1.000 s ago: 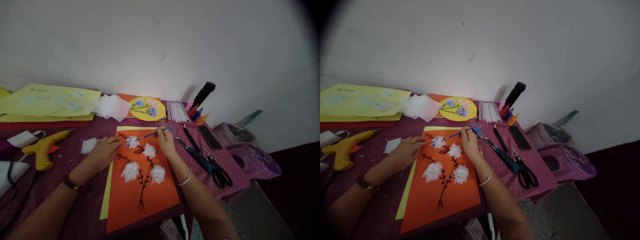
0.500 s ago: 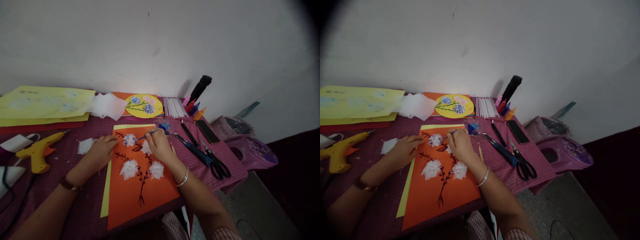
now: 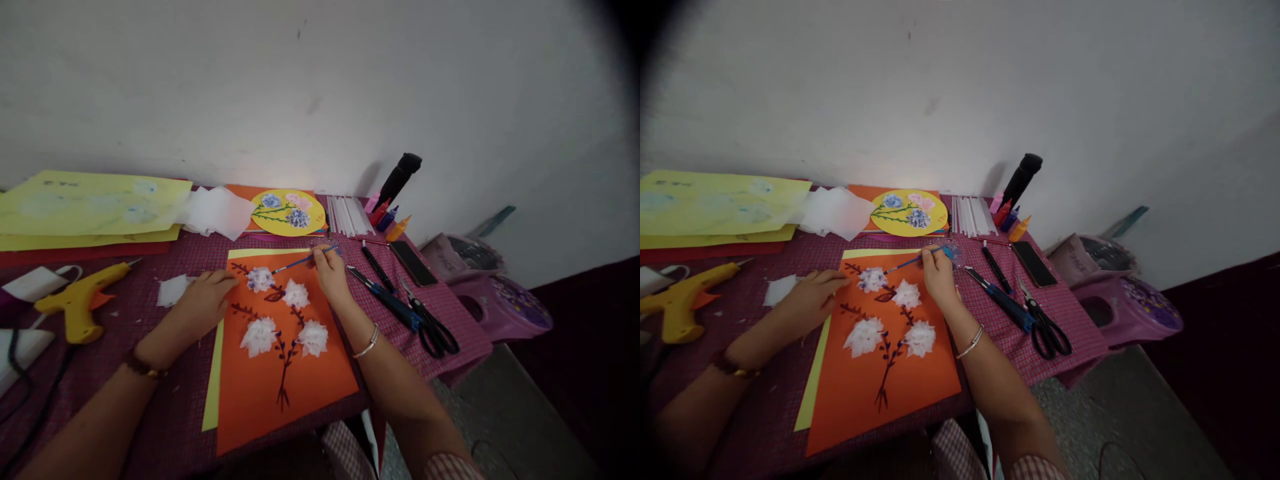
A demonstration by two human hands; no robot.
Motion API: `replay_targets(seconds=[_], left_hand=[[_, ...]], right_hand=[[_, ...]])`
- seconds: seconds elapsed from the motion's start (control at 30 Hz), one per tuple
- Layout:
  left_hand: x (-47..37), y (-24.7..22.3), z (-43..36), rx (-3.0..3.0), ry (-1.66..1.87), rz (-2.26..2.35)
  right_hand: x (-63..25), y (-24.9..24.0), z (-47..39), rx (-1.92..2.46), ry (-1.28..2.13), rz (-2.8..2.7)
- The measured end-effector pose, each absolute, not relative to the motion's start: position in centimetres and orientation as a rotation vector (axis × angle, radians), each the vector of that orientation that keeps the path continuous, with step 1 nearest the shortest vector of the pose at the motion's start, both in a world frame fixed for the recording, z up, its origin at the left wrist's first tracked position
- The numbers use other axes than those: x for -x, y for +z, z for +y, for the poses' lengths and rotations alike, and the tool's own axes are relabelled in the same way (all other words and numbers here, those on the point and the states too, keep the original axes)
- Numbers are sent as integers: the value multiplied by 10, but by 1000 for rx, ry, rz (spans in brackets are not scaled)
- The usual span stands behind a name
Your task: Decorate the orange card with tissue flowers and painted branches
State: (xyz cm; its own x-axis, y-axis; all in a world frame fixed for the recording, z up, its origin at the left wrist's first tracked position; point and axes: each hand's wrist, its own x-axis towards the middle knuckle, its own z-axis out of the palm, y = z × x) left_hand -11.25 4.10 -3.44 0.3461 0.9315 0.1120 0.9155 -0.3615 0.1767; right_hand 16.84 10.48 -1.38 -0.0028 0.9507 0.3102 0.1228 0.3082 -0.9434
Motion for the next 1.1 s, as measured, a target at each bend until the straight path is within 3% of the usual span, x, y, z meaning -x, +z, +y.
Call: replay_targets(seconds=[0.17,1.1], left_hand=[[111,-34,41,-2507,285,1726],[111,-33,40,-2506,322,1720]], right_hand=[[-167,-13,101,1023,1028,-1498],[-161,-10,96,1050,985,-1603]])
